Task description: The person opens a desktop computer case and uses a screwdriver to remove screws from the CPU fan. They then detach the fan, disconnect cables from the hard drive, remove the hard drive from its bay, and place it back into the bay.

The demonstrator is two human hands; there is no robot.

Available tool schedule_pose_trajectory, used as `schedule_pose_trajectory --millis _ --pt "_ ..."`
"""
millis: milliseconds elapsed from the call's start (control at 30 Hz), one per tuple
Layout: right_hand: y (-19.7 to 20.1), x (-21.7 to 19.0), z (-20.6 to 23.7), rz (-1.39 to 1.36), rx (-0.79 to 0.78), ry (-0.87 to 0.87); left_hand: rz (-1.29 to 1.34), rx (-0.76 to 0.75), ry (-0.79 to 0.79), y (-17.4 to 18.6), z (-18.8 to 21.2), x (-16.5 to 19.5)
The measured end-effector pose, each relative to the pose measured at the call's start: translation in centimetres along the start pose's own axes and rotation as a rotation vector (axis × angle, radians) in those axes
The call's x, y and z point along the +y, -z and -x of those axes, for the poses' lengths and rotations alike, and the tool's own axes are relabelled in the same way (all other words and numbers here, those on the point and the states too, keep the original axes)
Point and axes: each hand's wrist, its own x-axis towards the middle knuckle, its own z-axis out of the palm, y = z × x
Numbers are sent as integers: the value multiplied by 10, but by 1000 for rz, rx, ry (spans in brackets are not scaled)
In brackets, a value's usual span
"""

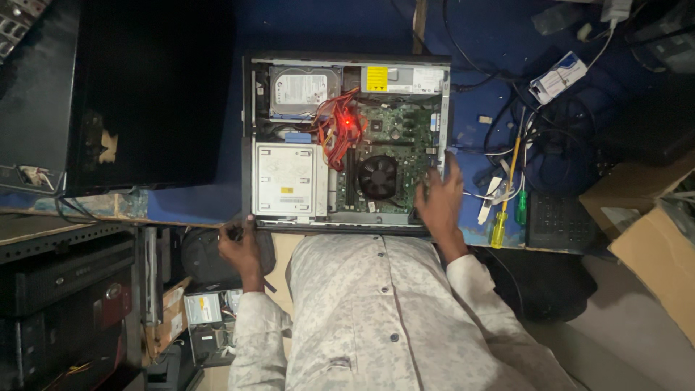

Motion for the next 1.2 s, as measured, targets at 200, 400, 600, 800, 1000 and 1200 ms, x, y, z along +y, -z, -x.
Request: schedule_pose_trajectory --millis 200,400,600,800,1000,1200 --pt "-19 3 9 14 52 178 -19 13 32 -1 0 -2" --pt "-23 -15 1 20 -163 311 -19 3 19 -3 -3 -2" --pt "-19 -36 -7 98 -243 345 -5 25 6 -3 -2 -2" --pt "-15 -33 -11 -197 -72 251 41 12 -16 -3 -5 -6" --pt "-22 -15 -8 -387 147 112 72 1 34 -5 -8 -11" --pt "-24 8 -10 -362 29 78 50 -11 13 -4 -7 -11"
